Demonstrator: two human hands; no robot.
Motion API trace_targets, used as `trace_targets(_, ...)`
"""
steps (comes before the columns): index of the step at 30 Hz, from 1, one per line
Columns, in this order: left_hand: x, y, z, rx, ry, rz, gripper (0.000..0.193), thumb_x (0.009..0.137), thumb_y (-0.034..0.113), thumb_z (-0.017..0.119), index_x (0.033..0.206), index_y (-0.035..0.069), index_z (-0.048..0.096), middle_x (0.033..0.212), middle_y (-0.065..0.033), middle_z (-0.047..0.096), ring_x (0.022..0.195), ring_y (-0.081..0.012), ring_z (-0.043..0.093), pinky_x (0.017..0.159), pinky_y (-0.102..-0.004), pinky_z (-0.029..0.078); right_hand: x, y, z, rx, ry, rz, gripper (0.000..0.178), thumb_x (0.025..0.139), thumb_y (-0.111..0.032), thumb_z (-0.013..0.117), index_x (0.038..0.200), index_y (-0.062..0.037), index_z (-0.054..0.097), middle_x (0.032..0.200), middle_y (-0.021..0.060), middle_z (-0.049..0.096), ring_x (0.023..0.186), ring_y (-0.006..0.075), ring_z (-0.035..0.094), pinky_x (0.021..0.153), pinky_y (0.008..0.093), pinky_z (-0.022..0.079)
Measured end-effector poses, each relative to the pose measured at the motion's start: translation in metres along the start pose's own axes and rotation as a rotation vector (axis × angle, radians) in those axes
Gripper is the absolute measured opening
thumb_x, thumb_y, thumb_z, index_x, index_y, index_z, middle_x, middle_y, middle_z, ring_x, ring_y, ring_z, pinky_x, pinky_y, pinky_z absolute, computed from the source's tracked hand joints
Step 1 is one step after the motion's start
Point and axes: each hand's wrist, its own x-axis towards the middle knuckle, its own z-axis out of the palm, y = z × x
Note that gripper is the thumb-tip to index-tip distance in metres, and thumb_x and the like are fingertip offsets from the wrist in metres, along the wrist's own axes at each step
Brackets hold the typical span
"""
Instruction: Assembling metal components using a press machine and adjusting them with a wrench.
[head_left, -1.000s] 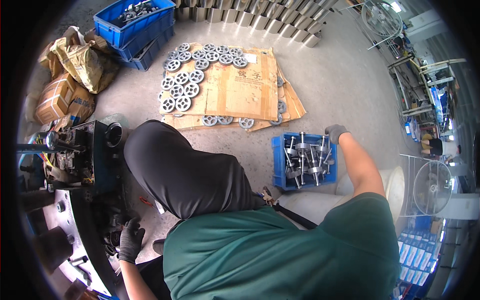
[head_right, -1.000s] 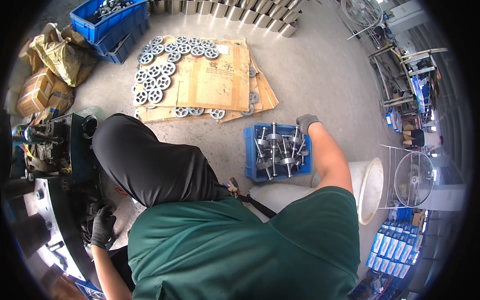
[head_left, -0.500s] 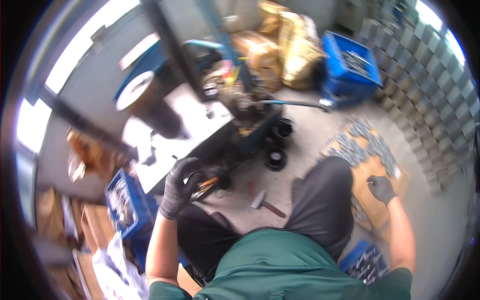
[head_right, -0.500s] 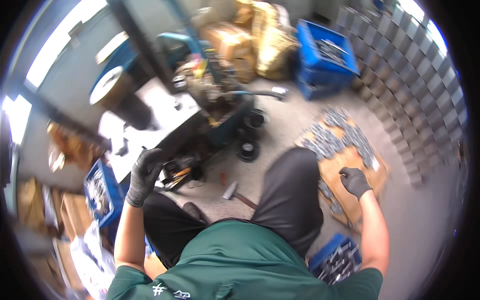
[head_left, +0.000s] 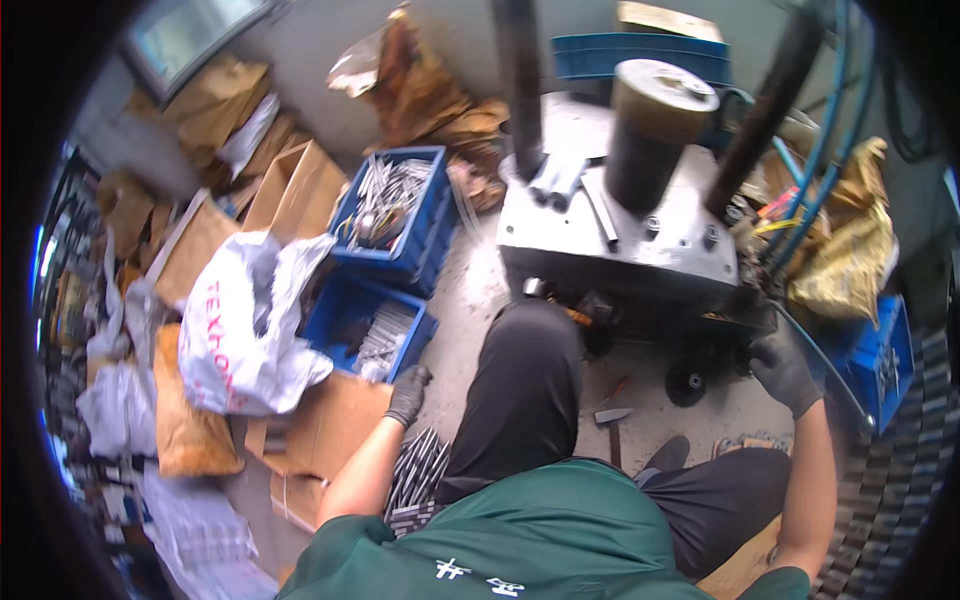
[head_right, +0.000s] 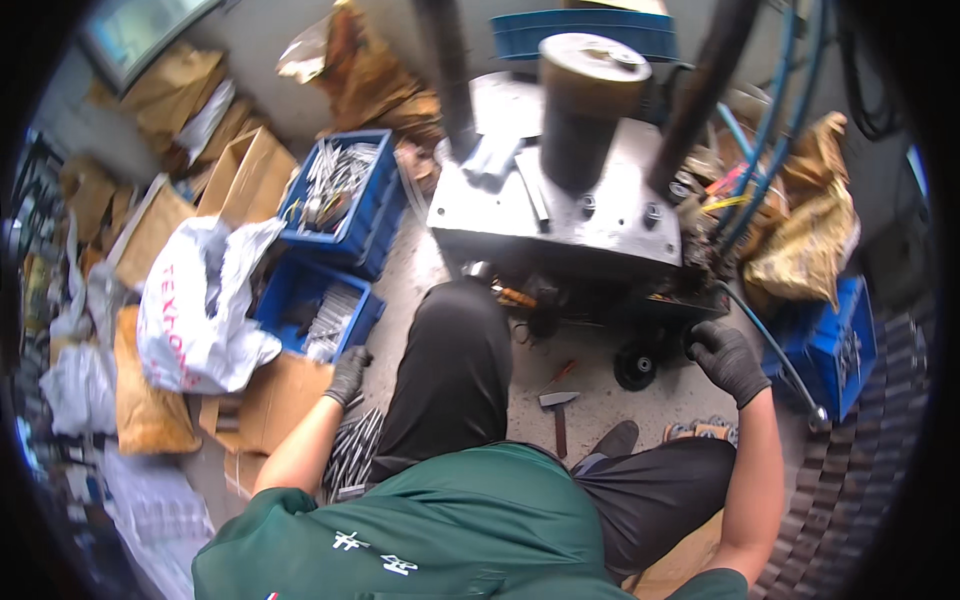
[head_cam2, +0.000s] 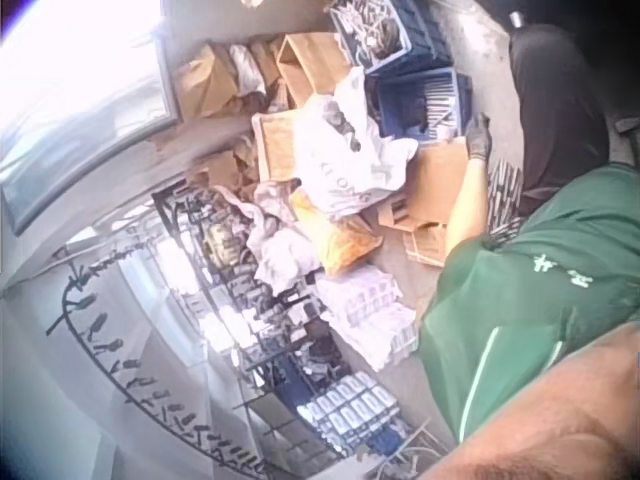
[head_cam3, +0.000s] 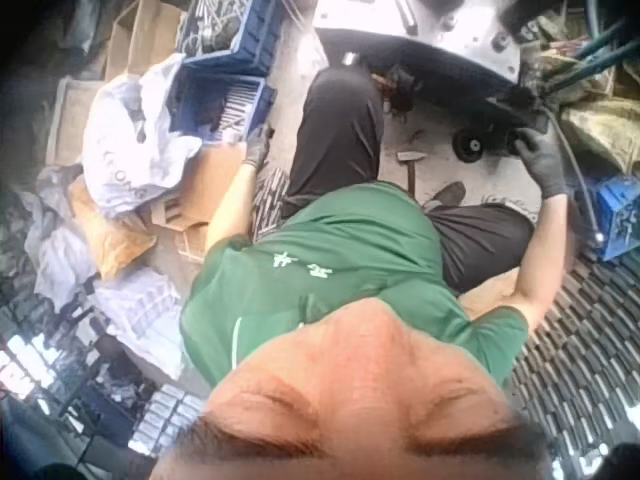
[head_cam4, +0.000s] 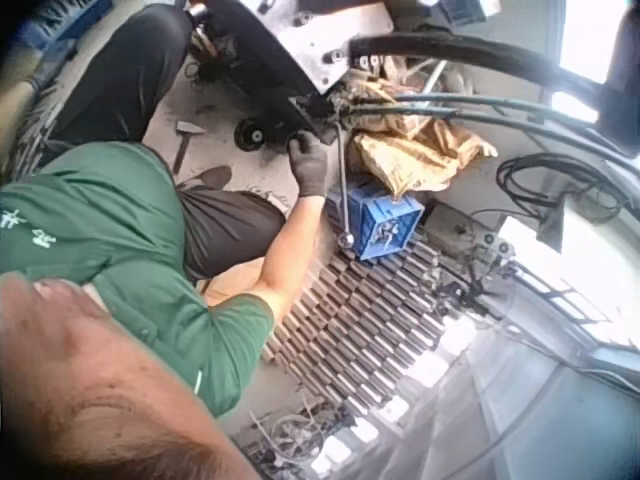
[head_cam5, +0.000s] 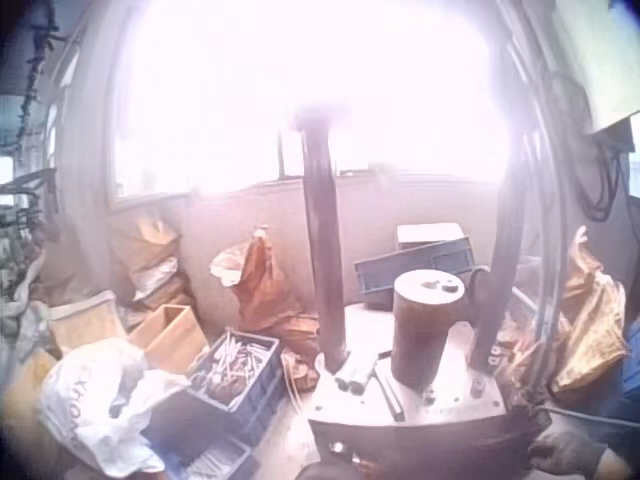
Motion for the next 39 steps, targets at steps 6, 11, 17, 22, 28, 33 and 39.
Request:
trace_targets(6,-0.099,-0.056,0.055,0.331,-0.2,-0.28,0.048,0.099,0.043,0.063,0.119,0.0,0.071,0.119,-0.0283,0.073,0.115,-0.0423,0.069,0.102,-0.0489,0.052,0.007,0.015,0.042,0.268,-0.411,0.462,0.032,0.093,-0.016,0.069,0.119,0.0018,0.072,0.088,0.0106,0.074,0.072,0.0167,0.072,0.064,0.0316,0.058)
trace_targets(11,-0.115,-0.081,0.064,0.436,-0.205,-0.335,0.045,0.097,0.038,0.063,0.127,0.004,0.07,0.128,-0.0258,0.07,0.123,-0.0406,0.066,0.106,-0.0487,0.051,0.008,0.055,0.06,0.396,-0.404,0.584,0.034,0.091,-0.013,0.068,0.121,0.0034,0.068,0.091,0.0107,0.074,0.073,0.0177,0.072,0.064,0.0305,0.056)
trace_targets(17,-0.08,-0.098,0.032,0.459,0.002,-0.52,0.046,0.098,0.037,0.064,0.133,0.008,0.066,0.132,-0.0224,0.07,0.122,-0.0394,0.067,0.103,-0.0497,0.053,-0.002,0.077,0.06,0.357,-0.423,0.692,0.039,0.091,-0.012,0.067,0.128,0.0021,0.066,0.09,0.0117,0.074,0.07,0.0187,0.071,0.062,0.0312,0.056)
trace_targets(22,-0.039,-0.113,0.017,0.548,-0.011,-0.615,0.054,0.096,0.032,0.062,0.144,0.008,0.06,0.145,-0.0232,0.063,0.136,-0.0385,0.059,0.114,-0.047,0.047,-0.016,0.103,0.055,0.429,-0.339,0.771,0.041,0.093,-0.013,0.067,0.132,0.0005,0.063,0.091,0.0117,0.074,0.069,0.0195,0.071,0.061,0.0319,0.056)
trace_targets(28,-0.017,-0.129,0.028,0.597,-0.19,-0.636,0.06,0.093,0.022,0.06,0.151,0.007,0.056,0.157,-0.0255,0.051,0.147,-0.0385,0.049,0.122,-0.0436,0.04,-0.031,0.112,0.048,0.462,-0.296,0.828,0.04,0.094,-0.012,0.066,0.132,-0.0002,0.062,0.089,0.012,0.074,0.067,0.0202,0.07,0.059,0.0325,0.055)
trace_targets(33,-0.034,-0.142,0.031,0.757,-0.226,-0.622,0.052,0.095,0.019,0.059,0.145,0.007,0.061,0.155,-0.0258,0.053,0.144,-0.0389,0.052,0.119,-0.045,0.043,-0.026,0.111,0.055,0.426,-0.303,0.846,0.041,0.092,-0.011,0.067,0.131,0.0004,0.062,0.089,0.0123,0.074,0.066,0.0208,0.07,0.058,0.033,0.055)
trace_targets(39,-0.029,-0.12,0.031,0.947,-0.3,-0.506,0.04,0.097,0.01,0.054,0.133,0.006,0.07,0.146,-0.0244,0.061,0.137,-0.0379,0.059,0.112,-0.0467,0.05,-0.023,0.087,0.05,0.363,-0.279,0.87,0.043,0.087,-0.008,0.068,0.129,0.0021,0.063,0.089,0.0127,0.073,0.066,0.0206,0.07,0.059,0.0327,0.055)
